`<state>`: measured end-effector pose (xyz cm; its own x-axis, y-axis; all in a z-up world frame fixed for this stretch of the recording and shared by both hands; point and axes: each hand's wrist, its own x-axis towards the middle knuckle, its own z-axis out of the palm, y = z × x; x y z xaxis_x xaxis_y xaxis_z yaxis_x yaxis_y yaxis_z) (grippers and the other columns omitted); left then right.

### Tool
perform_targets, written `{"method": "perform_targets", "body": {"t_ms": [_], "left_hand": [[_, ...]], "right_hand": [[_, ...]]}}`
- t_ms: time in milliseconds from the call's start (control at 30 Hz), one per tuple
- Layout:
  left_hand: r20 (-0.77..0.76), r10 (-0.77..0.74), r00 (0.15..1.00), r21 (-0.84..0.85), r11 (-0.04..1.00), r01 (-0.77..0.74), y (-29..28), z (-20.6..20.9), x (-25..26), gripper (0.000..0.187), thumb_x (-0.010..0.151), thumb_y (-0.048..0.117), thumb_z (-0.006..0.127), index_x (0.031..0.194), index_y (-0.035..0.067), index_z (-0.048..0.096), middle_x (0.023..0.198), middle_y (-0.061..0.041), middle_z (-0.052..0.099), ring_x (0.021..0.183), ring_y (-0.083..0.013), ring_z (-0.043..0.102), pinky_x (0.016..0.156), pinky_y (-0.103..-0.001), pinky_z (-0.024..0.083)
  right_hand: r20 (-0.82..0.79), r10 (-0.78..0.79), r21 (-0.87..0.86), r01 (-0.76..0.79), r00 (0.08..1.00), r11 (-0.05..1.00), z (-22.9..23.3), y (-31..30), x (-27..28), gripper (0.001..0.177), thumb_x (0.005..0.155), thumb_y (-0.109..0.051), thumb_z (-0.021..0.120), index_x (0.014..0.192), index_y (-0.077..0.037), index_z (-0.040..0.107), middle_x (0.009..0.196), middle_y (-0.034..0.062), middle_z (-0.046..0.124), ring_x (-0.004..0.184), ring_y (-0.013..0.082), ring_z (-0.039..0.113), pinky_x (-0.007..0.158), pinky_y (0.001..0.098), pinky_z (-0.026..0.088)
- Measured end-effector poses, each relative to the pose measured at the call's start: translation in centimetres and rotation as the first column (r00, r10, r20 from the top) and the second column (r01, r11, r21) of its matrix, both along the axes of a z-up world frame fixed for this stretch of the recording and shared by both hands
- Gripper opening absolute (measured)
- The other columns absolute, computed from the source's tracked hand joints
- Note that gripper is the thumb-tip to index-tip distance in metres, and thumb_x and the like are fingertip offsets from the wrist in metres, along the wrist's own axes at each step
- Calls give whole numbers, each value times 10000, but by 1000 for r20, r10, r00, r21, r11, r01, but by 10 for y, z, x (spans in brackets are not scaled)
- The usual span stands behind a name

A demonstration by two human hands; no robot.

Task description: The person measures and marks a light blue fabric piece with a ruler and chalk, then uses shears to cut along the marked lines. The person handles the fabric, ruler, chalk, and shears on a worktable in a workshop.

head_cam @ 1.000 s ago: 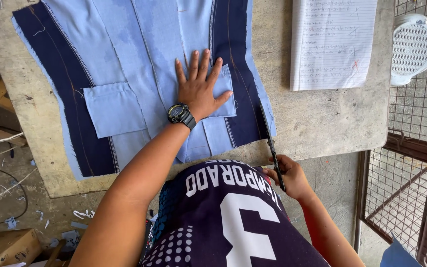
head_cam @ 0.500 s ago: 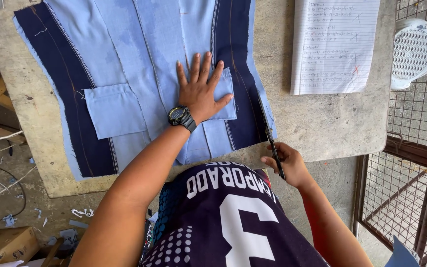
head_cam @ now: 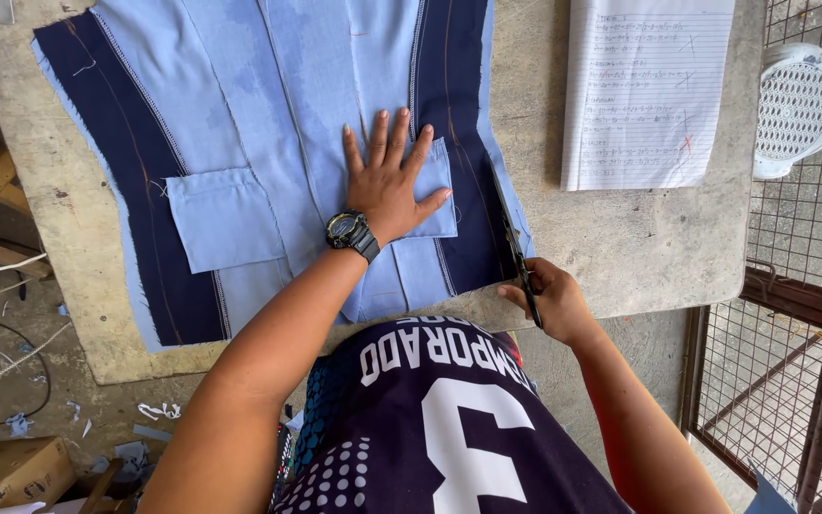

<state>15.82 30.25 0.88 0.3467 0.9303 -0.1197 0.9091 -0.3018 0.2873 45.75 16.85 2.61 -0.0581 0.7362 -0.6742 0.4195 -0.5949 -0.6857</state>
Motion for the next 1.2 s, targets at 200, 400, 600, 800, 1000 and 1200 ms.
{"method": "perform_targets", "body": {"t_ms": [200, 400, 600, 800, 1000, 1200], "left_hand": [[137, -109, 985, 465, 885, 33, 32, -34, 5, 569, 1015, 537, 621, 1449, 172, 590, 1597, -179, 374, 1494, -423, 277, 1082, -785, 199], [-97, -205, 974, -190, 964, 184, 81, 33, 5, 1050, 829, 858, 441, 1637, 276, 109, 1710, -76, -8, 1554, -314, -87, 1141, -745, -109], [-104, -208, 973, -186, 965, 187, 81, 32, 5, 1083, 804, 885, 431, 1636, 279, 96, 1712, -78, -2, 1553, -330, -89, 1135, -750, -112], [-99, -200, 975, -162, 970, 182, 80, 24, 5, 1087, 803, 886, 445, 1635, 282, 94, 1713, -77, 5, 1556, -327, -78, 1142, -752, -96], [-101, -203, 974, -174, 967, 184, 80, 28, 5, 1079, 805, 879, 438, 1633, 278, 95, 1711, -86, 0, 1551, -330, -101, 1136, -747, -115], [-29, -216, 976, -80, 974, 213, 77, 3, 2, 1079, 851, 861, 482, 1659, 246, 119, 1718, -107, -48, 1558, -393, -107, 1127, -813, -123]], "right_hand": [[2, -7, 0, 7, 1000, 1000, 23, 5, -6, 373, 795, -186, 868, 1084, -16, 705, 477, 79, 586, 422, 166, 605, 507, 242, 426], [-43, 31, -42, -33, 999, 999, 55, 29, -25, 299, 867, -217, 817, 819, -75, 557, 549, 20, 432, 498, 128, 419, 505, 284, 404], [29, -16, -113, 19, 999, 993, 62, 47, -43, 293, 861, -258, 826, 875, -71, 600, 572, 7, 438, 509, 128, 411, 505, 287, 376], [32, 2, -114, 2, 999, 993, 67, 50, -48, 285, 868, -279, 801, 889, -63, 617, 533, 53, 505, 500, 158, 470, 549, 307, 404], [23, -65, -122, 67, 998, 990, 62, 63, -65, 258, 862, -242, 815, 960, -70, 650, 538, 24, 483, 447, 134, 440, 468, 285, 382], [-46, -144, 22, 145, 989, 989, 34, 50, -66, 399, 818, -227, 872, 1058, 33, 687, 497, 85, 595, 403, 167, 583, 455, 251, 436]]}}
